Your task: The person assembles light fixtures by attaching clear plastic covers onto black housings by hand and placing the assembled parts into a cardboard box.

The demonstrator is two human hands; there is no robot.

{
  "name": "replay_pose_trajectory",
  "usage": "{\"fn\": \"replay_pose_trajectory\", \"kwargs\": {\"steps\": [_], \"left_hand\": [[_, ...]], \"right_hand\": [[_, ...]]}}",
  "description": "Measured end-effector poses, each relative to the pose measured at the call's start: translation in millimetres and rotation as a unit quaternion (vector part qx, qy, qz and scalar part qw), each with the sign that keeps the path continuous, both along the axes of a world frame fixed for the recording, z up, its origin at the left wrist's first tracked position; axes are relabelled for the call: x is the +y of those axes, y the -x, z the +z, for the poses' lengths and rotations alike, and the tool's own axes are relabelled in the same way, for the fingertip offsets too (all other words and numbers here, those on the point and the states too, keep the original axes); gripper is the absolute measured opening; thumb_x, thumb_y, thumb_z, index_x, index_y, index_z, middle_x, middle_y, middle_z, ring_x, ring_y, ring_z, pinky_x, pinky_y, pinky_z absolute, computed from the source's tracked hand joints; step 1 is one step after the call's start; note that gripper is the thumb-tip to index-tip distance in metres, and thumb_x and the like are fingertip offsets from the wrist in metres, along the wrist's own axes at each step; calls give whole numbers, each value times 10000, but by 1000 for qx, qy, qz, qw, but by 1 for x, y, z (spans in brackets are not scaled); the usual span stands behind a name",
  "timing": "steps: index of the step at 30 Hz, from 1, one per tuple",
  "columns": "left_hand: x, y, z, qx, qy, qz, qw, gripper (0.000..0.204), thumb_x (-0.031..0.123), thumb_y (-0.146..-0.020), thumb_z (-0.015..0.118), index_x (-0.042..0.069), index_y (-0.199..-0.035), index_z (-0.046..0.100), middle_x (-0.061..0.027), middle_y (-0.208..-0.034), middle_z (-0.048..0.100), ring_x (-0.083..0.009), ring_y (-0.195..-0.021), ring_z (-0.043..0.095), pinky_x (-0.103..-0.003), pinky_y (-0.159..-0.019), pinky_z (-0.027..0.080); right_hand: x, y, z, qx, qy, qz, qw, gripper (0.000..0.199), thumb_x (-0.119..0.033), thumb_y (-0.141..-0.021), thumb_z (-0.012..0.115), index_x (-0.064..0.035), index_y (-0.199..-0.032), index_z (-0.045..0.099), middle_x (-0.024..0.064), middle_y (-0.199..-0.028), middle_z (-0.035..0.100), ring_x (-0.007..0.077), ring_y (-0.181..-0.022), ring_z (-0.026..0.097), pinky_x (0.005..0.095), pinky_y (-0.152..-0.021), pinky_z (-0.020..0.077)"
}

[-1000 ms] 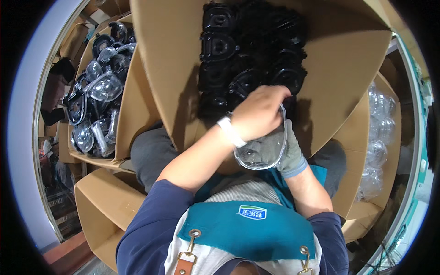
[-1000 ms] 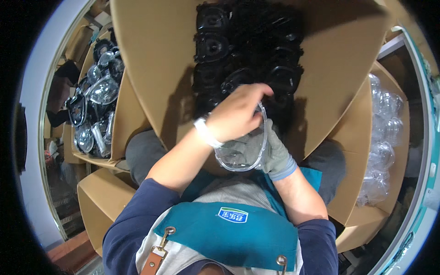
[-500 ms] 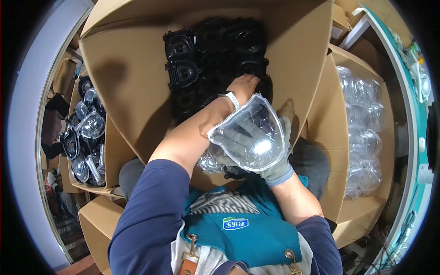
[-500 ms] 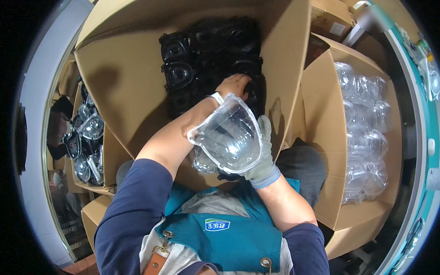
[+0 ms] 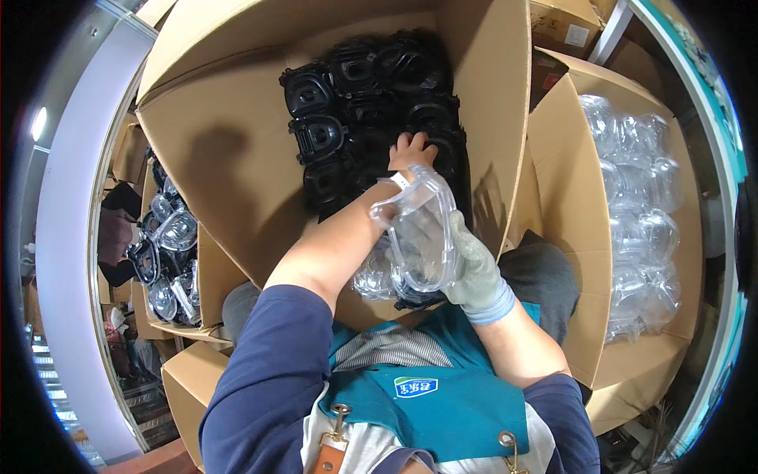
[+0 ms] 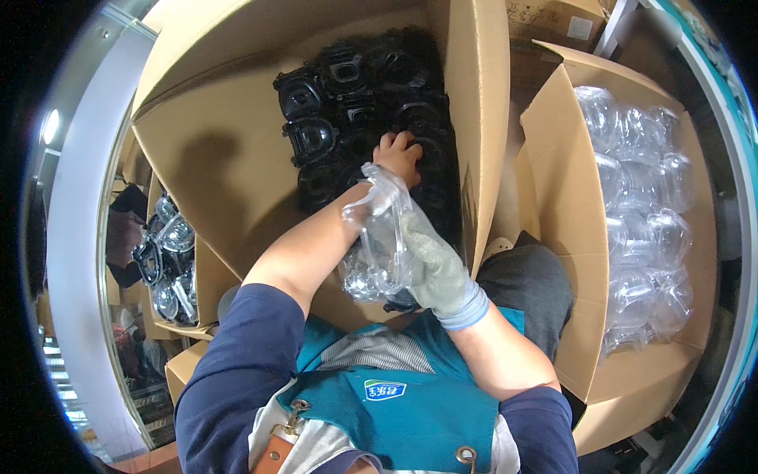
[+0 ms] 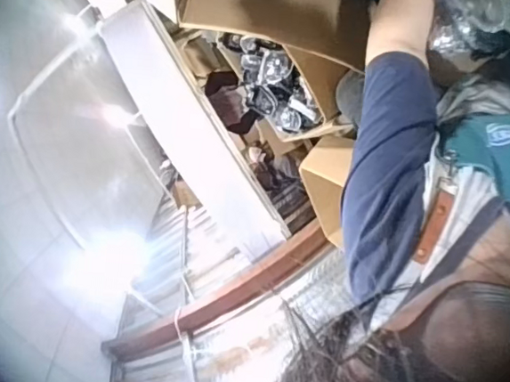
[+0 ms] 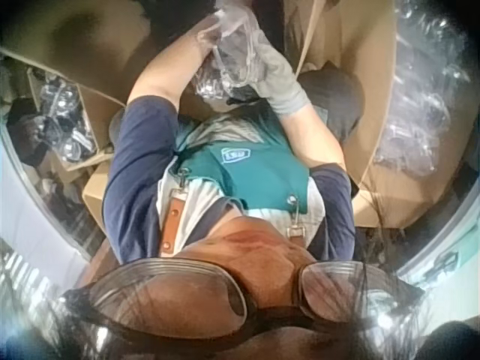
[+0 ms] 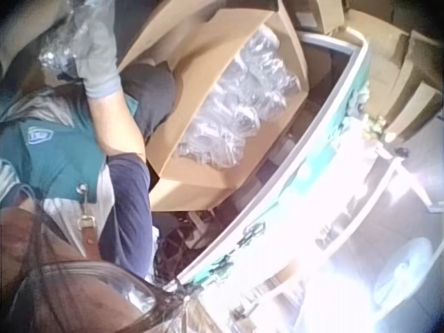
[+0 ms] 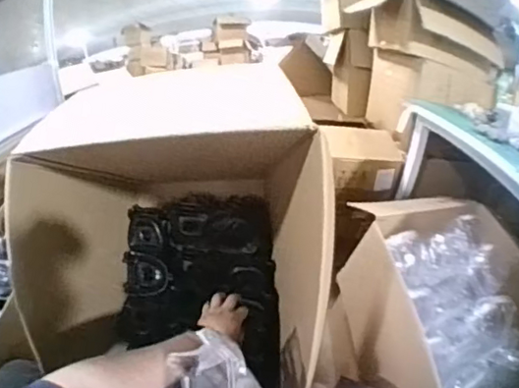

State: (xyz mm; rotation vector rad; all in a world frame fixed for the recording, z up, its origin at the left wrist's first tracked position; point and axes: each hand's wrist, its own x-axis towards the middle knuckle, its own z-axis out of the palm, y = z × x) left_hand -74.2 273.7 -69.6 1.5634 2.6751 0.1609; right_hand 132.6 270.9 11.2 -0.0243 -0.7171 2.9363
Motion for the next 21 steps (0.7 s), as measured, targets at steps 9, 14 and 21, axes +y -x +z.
{"fn": "replay_pose_trajectory", "kwargs": {"steps": [9,14,21], "left_hand": [[-14,-3,-48,-291,-245,172,909,735,230,-663,807,-32,-1235,427,-278,-1172,545,-398,-1093,555,-400,-958,452],[-34,-15,0,-243,-251,179,920,355,192,-705,680,-37,-975,647,-260,-963,646,-411,-929,614,-428,-850,486],[-101,-30,78,-318,-494,144,796,334,95,-798,658,-23,-1103,590,-137,-1003,633,-200,-877,622,-306,-764,486]], "right_hand": [[-3,4,-4,-107,17,-163,981,596,-486,-961,457,-154,-1443,350,83,-1395,443,271,-1287,424,490,-1035,369],[6,2,9,-196,146,-154,957,562,-400,-967,473,-197,-1462,300,97,-1391,403,317,-1239,474,509,-965,439],[-4,-1,22,-78,-449,-212,865,484,-352,-952,489,-143,-1374,379,117,-1255,516,290,-1147,559,463,-956,477]]}}
